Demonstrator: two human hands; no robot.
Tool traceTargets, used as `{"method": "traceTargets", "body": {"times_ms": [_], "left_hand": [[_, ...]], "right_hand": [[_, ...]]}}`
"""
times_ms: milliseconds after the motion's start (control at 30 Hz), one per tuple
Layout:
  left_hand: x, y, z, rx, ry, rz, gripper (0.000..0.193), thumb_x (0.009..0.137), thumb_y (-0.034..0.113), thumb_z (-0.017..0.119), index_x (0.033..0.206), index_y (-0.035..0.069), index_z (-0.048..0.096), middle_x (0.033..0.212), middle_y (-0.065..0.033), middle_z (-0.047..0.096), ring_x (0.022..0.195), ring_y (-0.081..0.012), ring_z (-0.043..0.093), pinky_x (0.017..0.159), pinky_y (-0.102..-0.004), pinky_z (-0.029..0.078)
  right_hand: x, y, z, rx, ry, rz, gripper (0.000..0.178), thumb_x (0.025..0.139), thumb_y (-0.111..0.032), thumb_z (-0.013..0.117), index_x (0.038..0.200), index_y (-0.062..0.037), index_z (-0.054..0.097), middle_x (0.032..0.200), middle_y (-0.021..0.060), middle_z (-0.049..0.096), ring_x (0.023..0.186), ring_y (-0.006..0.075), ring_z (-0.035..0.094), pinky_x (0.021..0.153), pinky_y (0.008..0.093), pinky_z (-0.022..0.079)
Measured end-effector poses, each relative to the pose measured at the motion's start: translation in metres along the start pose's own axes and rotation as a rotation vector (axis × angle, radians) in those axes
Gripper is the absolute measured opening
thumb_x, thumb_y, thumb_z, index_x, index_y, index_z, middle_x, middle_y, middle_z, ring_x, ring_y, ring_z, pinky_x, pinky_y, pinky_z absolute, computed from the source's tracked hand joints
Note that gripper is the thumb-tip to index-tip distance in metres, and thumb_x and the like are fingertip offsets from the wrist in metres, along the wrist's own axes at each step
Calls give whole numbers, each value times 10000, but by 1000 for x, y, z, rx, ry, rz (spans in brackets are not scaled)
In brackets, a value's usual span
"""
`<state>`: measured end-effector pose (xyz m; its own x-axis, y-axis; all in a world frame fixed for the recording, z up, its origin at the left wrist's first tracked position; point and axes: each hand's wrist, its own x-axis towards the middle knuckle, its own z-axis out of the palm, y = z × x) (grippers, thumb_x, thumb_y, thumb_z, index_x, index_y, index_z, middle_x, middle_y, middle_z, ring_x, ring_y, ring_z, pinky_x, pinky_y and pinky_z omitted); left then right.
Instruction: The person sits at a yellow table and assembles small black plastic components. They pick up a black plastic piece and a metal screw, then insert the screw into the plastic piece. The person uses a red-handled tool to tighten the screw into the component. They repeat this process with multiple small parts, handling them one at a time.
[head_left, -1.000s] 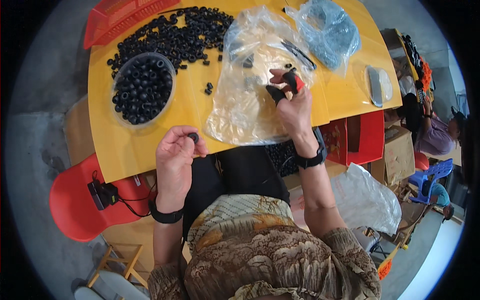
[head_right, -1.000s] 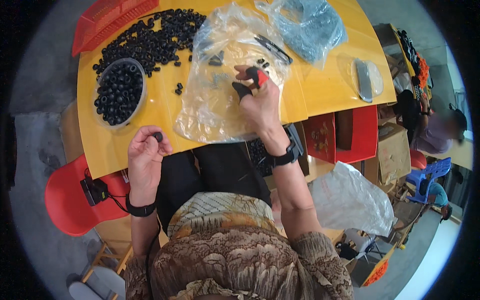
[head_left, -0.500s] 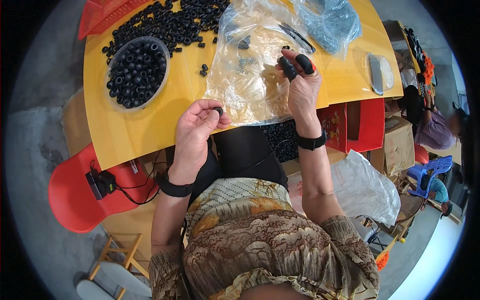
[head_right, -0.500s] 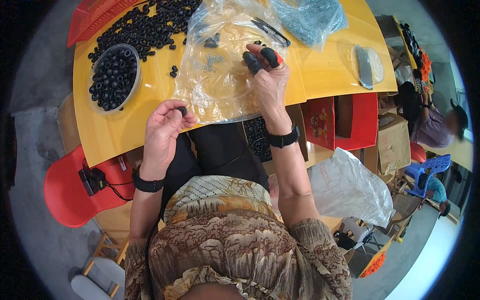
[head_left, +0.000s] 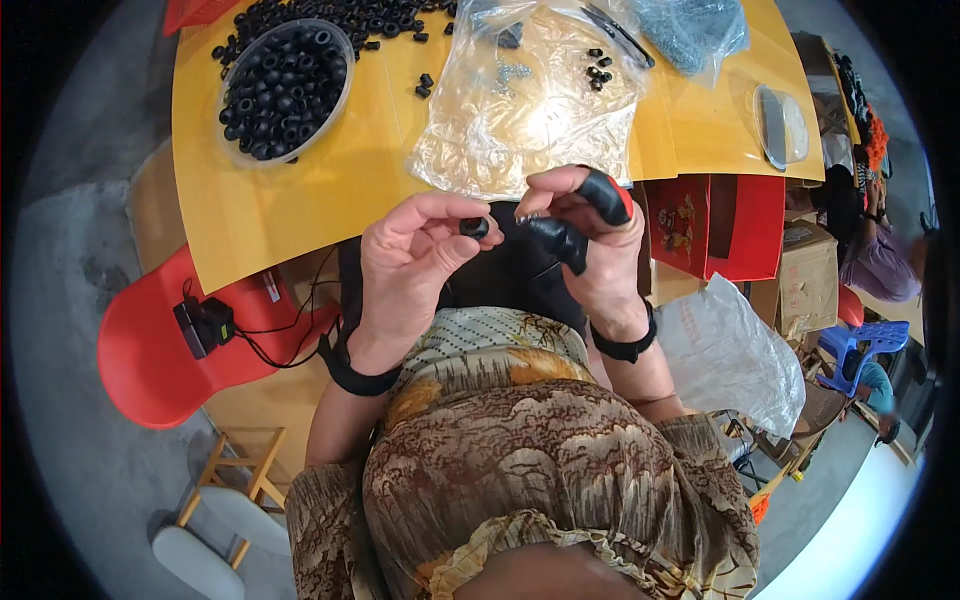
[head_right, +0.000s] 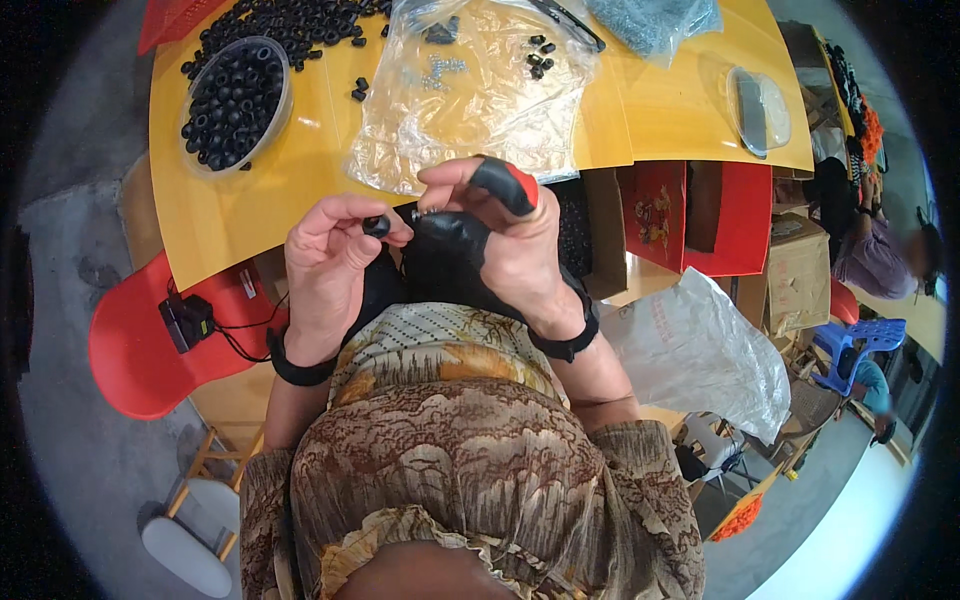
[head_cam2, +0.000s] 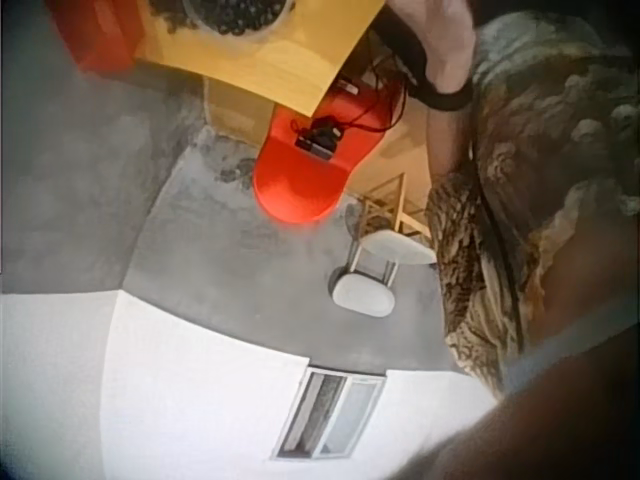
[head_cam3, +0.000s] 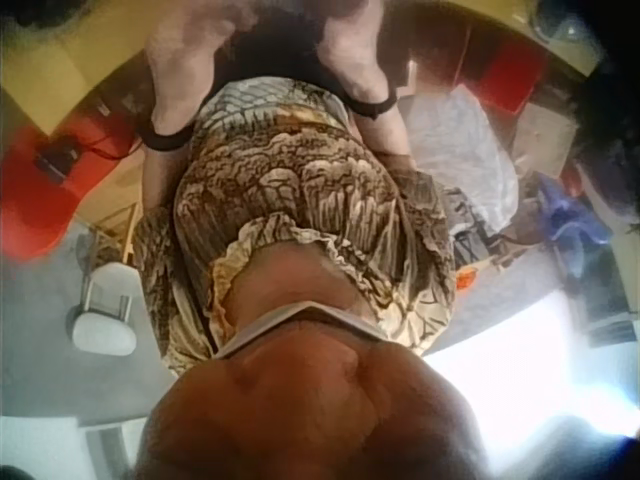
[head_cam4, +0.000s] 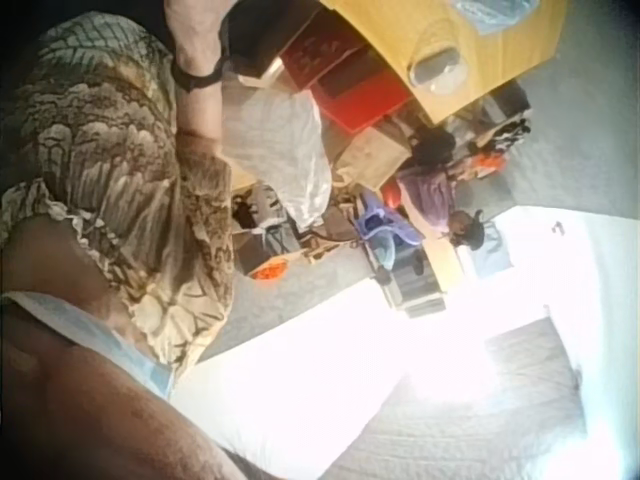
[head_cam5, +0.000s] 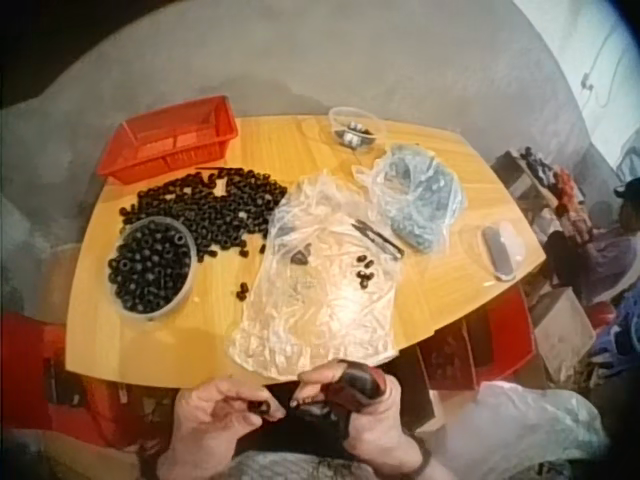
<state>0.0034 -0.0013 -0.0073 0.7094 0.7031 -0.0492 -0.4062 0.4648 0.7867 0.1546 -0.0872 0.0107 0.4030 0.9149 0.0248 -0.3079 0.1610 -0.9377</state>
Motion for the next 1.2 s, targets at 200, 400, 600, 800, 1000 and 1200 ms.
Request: {"method": "traceTargets", "body": {"times_ms": [200,400,600,800,1000,1200], "left_hand": [[-8,2,2,69,58,26,192,862,37,586,1034,-48,567,908,-100,642,822,-149,630,788,-274,512],[-12,3,2,196,46,96,168,864,-7,562,1029,-38,573,913,-77,624,830,-126,607,784,-247,492],[-14,15,-2,539,-3,190,240,800,-84,572,1033,-29,594,906,-66,596,825,-130,566,743,-231,446],[-12,17,1,718,-86,284,312,756,-102,580,1053,-9,599,911,-106,608,815,-193,585,740,-252,448],[-13,16,2,648,-84,239,263,780,-107,566,1029,-24,581,921,-97,613,812,-155,595,744,-240,458],[-17,13,5,400,-19,83,196,813,-99,562,997,-32,568,884,-37,595,818,-69,554,744,-202,450]], "right_hand": [[-11,4,6,-110,-23,-90,364,740,132,626,1083,20,587,921,66,610,840,119,596,778,253,486],[-13,3,18,-86,-37,-83,355,733,129,638,1070,24,590,927,75,615,863,143,614,789,266,506],[-13,4,21,-120,2,-50,317,737,113,645,1036,14,610,909,73,628,837,141,622,766,260,502],[-11,5,20,-315,-21,-107,309,697,123,612,975,-7,642,837,76,641,789,140,630,725,241,494],[-10,5,18,-457,-50,-174,280,682,93,646,933,-30,655,826,66,638,746,152,627,679,248,487],[-9,2,15,-546,-74,-240,230,653,-12,755,862,-31,661,820,59,627,735,151,609,659,253,477]]}}
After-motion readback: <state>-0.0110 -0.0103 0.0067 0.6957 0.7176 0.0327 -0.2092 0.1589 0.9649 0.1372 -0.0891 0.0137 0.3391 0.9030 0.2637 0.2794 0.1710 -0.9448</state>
